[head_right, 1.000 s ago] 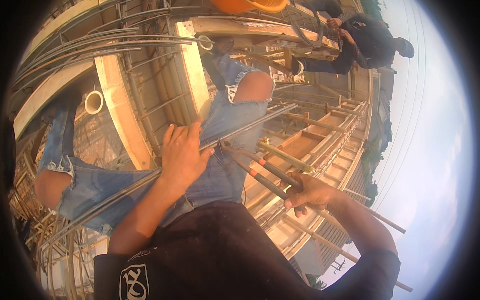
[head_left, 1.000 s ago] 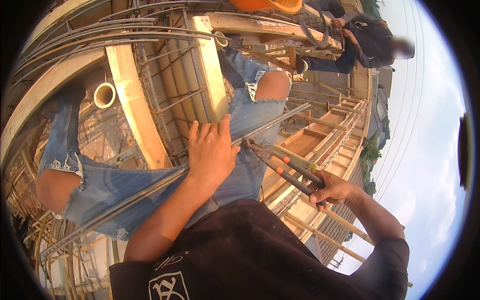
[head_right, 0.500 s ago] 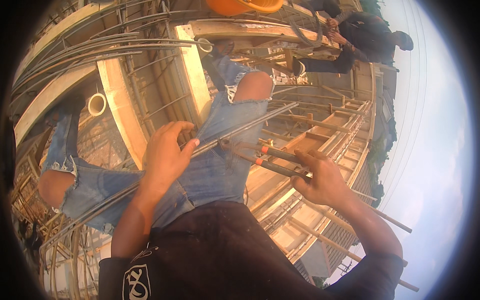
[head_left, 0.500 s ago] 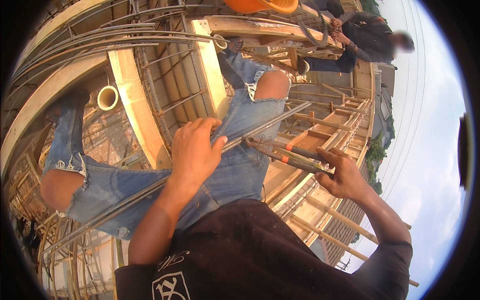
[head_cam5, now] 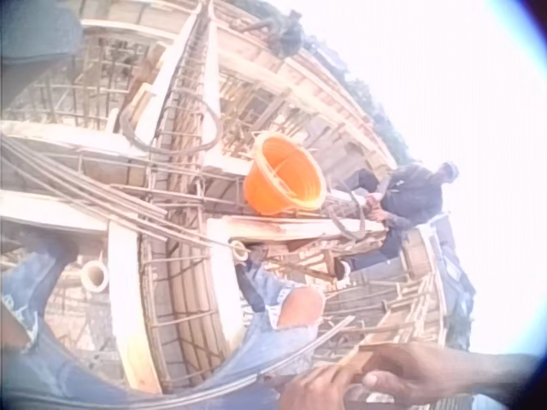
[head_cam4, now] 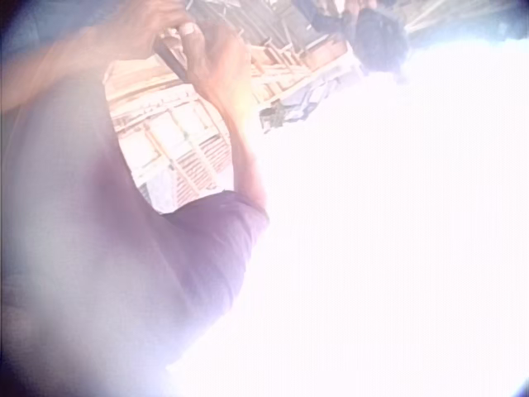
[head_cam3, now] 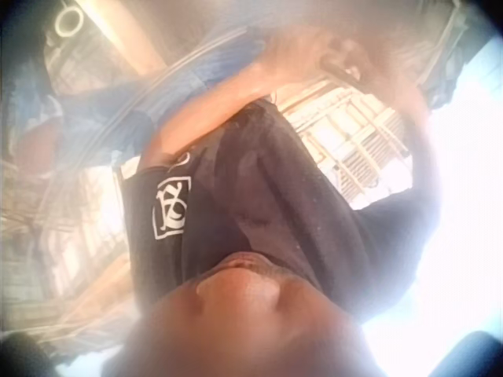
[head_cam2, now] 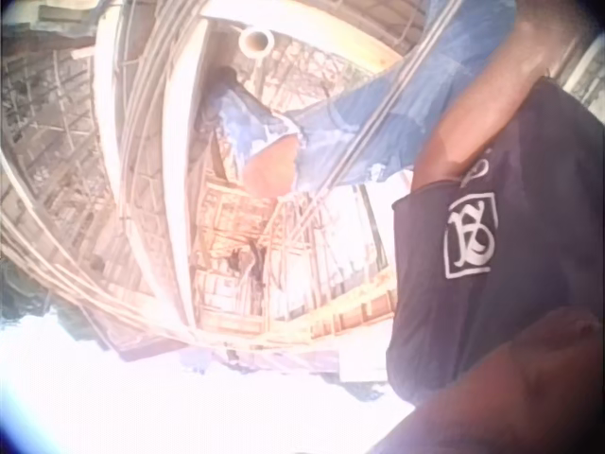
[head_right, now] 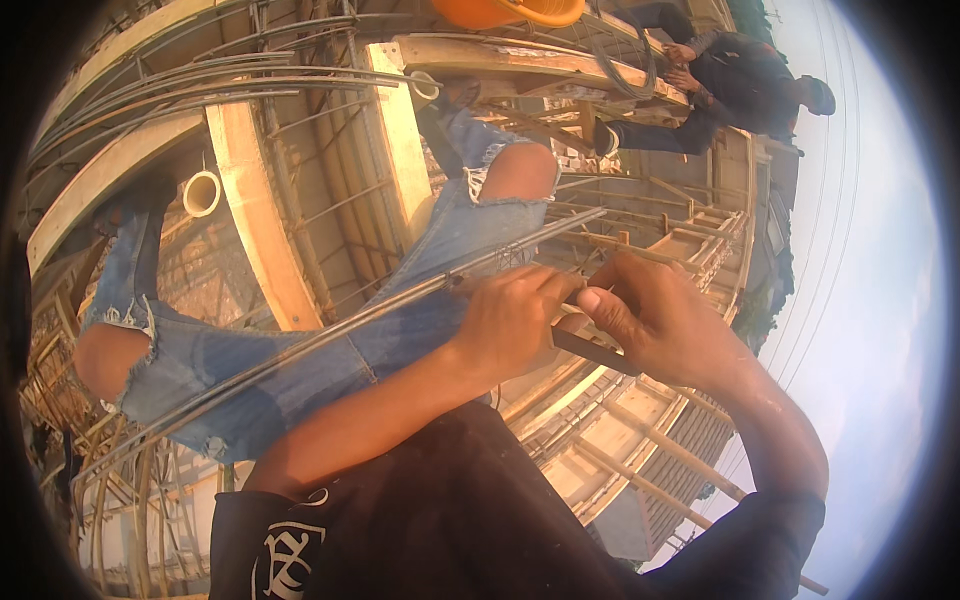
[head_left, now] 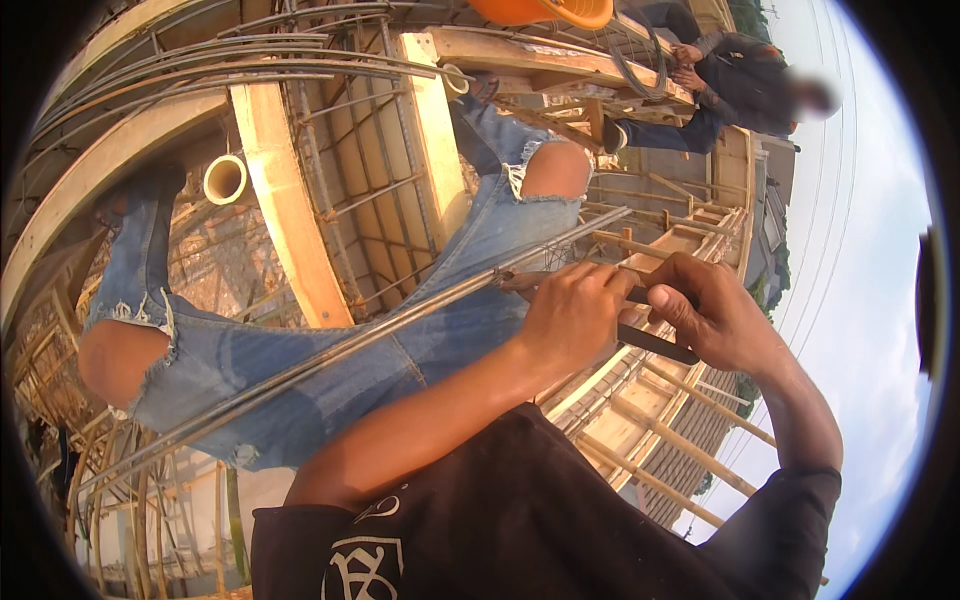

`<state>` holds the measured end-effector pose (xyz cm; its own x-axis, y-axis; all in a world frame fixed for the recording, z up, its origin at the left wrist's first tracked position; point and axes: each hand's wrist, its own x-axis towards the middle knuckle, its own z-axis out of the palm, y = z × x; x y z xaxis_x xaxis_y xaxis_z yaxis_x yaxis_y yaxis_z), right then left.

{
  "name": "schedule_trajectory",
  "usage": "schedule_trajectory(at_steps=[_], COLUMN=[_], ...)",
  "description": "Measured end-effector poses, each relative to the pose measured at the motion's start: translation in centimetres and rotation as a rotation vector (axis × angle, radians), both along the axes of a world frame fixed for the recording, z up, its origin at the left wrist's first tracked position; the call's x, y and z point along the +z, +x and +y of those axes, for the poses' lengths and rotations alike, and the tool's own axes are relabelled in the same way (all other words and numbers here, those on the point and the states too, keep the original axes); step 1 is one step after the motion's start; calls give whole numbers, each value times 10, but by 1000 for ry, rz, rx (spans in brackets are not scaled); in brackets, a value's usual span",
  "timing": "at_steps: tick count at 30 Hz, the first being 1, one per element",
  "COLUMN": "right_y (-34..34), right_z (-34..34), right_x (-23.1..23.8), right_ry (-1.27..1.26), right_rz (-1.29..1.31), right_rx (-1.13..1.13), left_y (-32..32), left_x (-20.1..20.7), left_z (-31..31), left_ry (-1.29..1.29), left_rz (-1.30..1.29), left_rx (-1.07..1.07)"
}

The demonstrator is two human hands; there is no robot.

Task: The person uses pliers to cut and bend steel reinforcement bars on a construction site. They repeatedly position the bars, cut them, and adjust the pieces while working on a wooden and bamboo scaffold.

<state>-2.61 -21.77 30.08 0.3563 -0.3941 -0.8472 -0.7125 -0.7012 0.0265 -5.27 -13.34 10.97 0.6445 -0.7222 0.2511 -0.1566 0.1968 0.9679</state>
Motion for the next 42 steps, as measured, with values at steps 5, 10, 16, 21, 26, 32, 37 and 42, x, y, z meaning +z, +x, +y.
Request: schedule_trajectory(at_steps=[5, 10, 16, 21, 26, 32, 37, 42], right_y=[9, 1, 9, 1, -18, -37, -26, -4], right_z=[30, 13, 2, -36, -56, -54, -46, -35], right_x=[9, -21, -26, -31, -34, -30, -34, -49], right_ry=[-212, -496, -380, 16, 84, 202, 269, 321], right_rz=[-230, -232, 100, 350, 293, 270, 77, -32], right_rx=[1053, 1491, 1204, 525, 338, -12, 168, 358], left_y=[70, 114, 91, 116, 94, 79, 82, 105], left_x=[-2, 11, -28, -27, -58, -49, -53, -51], left_z=[-2, -3, -6, 50, 70, 66, 62, 92], left_ry=[32, 163, -85, 504, 603, 542, 249, 469], left_rz=[203, 501, 288, 238, 203, 356, 589, 532], left_rx=[-616, -1025, -588, -220, -394, -113, -179, -170])
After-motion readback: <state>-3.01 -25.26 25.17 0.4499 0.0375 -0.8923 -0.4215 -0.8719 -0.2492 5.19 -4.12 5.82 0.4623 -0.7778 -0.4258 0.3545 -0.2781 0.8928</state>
